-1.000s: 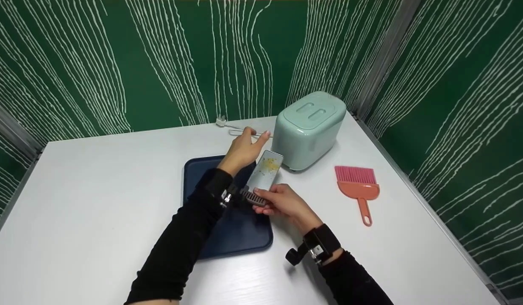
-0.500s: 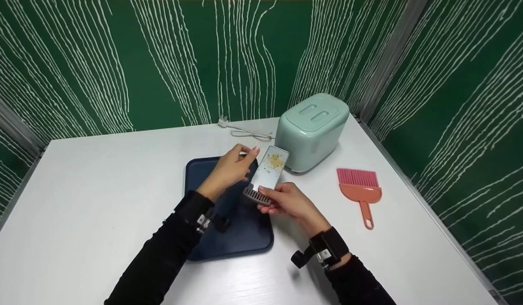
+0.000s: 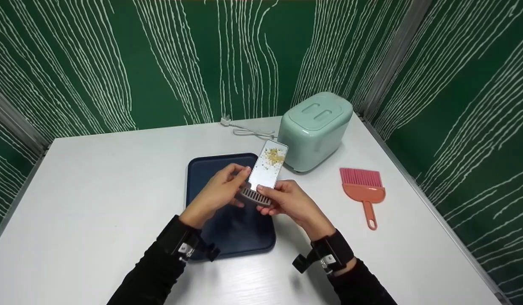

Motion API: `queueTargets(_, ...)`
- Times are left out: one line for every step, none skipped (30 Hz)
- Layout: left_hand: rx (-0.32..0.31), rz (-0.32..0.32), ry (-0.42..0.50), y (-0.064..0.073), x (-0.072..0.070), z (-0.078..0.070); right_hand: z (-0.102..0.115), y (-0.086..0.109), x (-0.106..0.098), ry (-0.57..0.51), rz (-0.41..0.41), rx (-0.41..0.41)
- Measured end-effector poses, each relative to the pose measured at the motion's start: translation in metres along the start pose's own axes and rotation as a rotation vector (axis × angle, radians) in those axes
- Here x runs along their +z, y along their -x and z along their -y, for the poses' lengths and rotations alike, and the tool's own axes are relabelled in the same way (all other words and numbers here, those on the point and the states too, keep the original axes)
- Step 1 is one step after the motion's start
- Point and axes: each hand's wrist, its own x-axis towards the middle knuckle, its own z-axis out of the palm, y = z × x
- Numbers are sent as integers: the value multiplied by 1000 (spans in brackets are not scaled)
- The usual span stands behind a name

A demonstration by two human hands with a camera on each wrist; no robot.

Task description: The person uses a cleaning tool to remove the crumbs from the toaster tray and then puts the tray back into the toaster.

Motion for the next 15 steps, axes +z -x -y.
queueTargets(1, 3, 16, 4, -1, 1, 1, 1, 1, 4, 4, -4)
queueTargets(1, 6, 34, 7, -1, 2, 2, 2, 3, 8, 8, -9)
queueTargets(2, 10, 50, 11, -2, 3, 3, 3, 5, 11, 13, -15)
queueTargets(2, 14, 60, 15, -2, 4, 4, 4, 7, 13, 17, -21)
queueTargets(0, 20, 70, 18, -3, 5, 5, 4, 8, 17, 22, -28)
queueTargets(-1, 29, 79, 21, -3, 6, 6, 5, 10, 21, 27, -34)
queueTargets(-1, 37, 85, 25, -3, 7, 6, 6, 11, 24, 32, -40)
queueTargets(-1, 44, 91, 28, -3, 8, 7, 7, 13, 27, 37, -46)
queueTargets(2, 51, 96, 31, -3, 9, 8, 7, 14, 30, 43, -52)
queueTargets(1, 58, 102, 33, -3, 9, 8, 8, 16, 33, 49, -56)
queueTargets(1, 61, 110, 36, -2, 10, 9, 9, 17, 35, 54, -59)
queueTargets(2, 64, 117, 38, -1, 10, 9, 9, 18, 36, 58, -61)
queueTargets(3, 67, 127, 40, 0, 10, 10, 10, 19, 36, 62, -64)
queueTargets(3, 69, 138, 43, 1, 10, 10, 10, 20, 37, 65, -65)
queueTargets(3, 71, 150, 45, 2, 10, 10, 11, 21, 39, 68, -66)
